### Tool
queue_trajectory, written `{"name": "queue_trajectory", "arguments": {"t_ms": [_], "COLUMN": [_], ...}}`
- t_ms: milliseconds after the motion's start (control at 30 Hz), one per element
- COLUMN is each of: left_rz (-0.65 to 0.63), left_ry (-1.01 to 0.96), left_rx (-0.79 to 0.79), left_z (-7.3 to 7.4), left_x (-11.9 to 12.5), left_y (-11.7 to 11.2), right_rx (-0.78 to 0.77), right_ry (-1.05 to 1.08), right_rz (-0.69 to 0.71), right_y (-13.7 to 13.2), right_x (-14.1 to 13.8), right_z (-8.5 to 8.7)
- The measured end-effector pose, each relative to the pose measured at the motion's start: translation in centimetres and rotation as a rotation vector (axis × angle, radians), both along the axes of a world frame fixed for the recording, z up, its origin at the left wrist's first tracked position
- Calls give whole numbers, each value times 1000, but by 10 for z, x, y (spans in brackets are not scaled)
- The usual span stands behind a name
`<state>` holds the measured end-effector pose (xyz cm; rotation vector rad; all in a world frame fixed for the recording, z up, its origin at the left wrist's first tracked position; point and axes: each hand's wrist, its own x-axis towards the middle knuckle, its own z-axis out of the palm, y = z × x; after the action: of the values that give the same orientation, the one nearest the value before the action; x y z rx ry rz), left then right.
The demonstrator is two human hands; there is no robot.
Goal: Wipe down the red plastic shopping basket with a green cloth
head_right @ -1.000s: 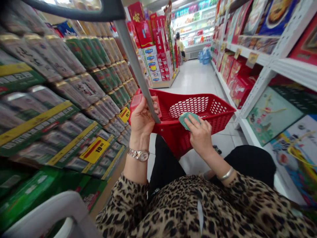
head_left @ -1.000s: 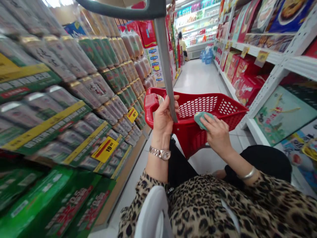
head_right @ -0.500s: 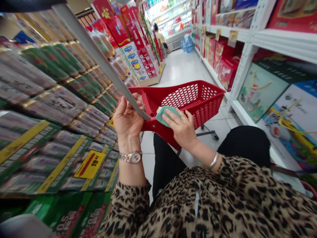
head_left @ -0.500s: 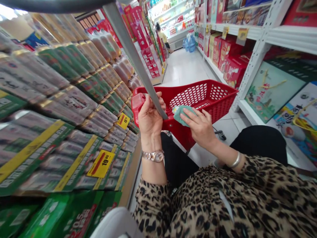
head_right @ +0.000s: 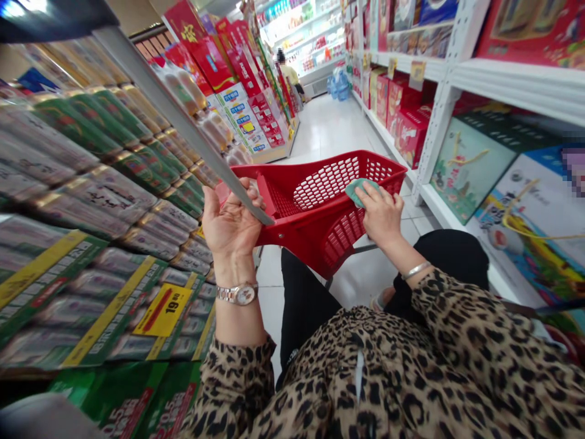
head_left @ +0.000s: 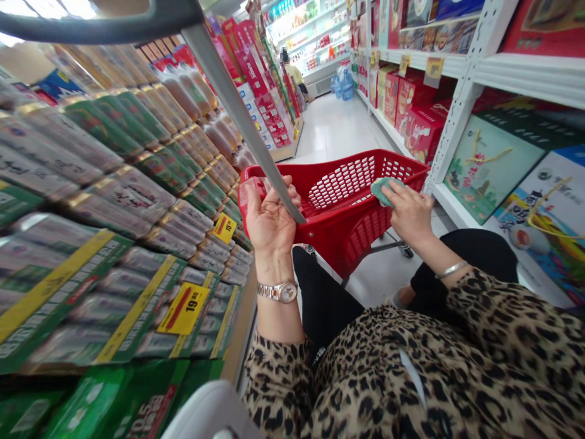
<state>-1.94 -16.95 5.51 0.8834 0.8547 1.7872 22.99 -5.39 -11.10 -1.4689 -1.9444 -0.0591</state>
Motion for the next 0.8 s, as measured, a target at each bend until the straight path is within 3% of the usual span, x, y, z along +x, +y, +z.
{"name": "queue_trajectory", "arguments": {"t_ms": [133,267,367,467,633,800], "left_rz": [42,260,366,375,370,332], "left_ry": [3,157,259,309,366,384], "left_rx": [45,209,226,225,245,253], "left_z": [-3,-16,-23,-24,-22,-24], "left_x": [9,24,30,29,26,19], "left_y": [1,4,3,0,-4,-8], "right_rx": [-47,-31,40,115,275,371], "right_ry": [-90,-143,-101,-49,10,-13], "right_rz": [-83,-33,34,146,402,516], "right_y": [6,-8,-25,-47,-84,-91], "right_x": [9,-4,-19,-34,-64,-76], "right_z": [8,15,13,16,38,45]}}
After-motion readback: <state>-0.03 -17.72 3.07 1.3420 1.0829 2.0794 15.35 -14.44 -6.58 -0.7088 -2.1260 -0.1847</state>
